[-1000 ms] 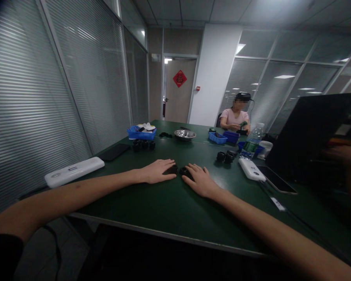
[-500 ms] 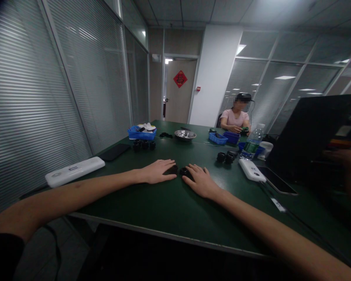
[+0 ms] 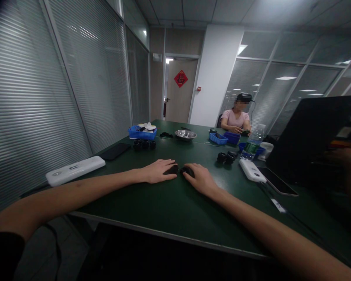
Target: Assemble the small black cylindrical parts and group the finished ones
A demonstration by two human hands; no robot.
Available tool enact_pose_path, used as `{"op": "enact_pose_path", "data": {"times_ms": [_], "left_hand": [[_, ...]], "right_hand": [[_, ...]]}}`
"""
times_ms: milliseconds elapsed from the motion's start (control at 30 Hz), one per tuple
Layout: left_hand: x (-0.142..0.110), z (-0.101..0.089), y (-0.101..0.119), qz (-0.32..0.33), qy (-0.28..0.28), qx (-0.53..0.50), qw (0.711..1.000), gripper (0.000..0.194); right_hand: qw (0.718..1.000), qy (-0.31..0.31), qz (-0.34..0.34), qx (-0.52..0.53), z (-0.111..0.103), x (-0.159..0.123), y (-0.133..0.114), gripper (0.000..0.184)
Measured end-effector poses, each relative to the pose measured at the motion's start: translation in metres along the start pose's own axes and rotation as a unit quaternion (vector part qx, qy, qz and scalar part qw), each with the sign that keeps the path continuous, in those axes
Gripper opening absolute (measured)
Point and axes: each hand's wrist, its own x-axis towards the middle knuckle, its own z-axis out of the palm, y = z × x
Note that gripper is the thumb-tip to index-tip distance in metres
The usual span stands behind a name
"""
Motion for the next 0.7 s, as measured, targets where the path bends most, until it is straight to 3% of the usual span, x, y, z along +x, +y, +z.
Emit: {"op": "enact_pose_path", "data": {"times_ms": [300, 400, 533, 700], "left_hand": [[-0.001, 0.0, -0.002, 0.011, -0.013, -0.023, 1.0, 0.082], [-0.001, 0.0, -0.001, 0.013, -0.02, -0.031, 0.999, 0.081], [-0.001, -0.001, 0.0, 0.023, -0.029, -0.032, 0.999, 0.079], [-0.002, -0.003, 0.004, 0.035, -0.035, -0.03, 0.998, 0.077]], "right_hand": [[0.989, 0.125, -0.039, 0.073, -0.005, 0.001, -0.019, 0.036], [0.985, 0.139, -0.066, 0.077, -0.005, 0.001, -0.025, 0.038], [0.986, 0.129, -0.082, 0.06, -0.004, 0.001, -0.03, 0.04], [0.988, 0.042, -0.139, 0.053, -0.002, 0.001, -0.031, 0.048]]}}
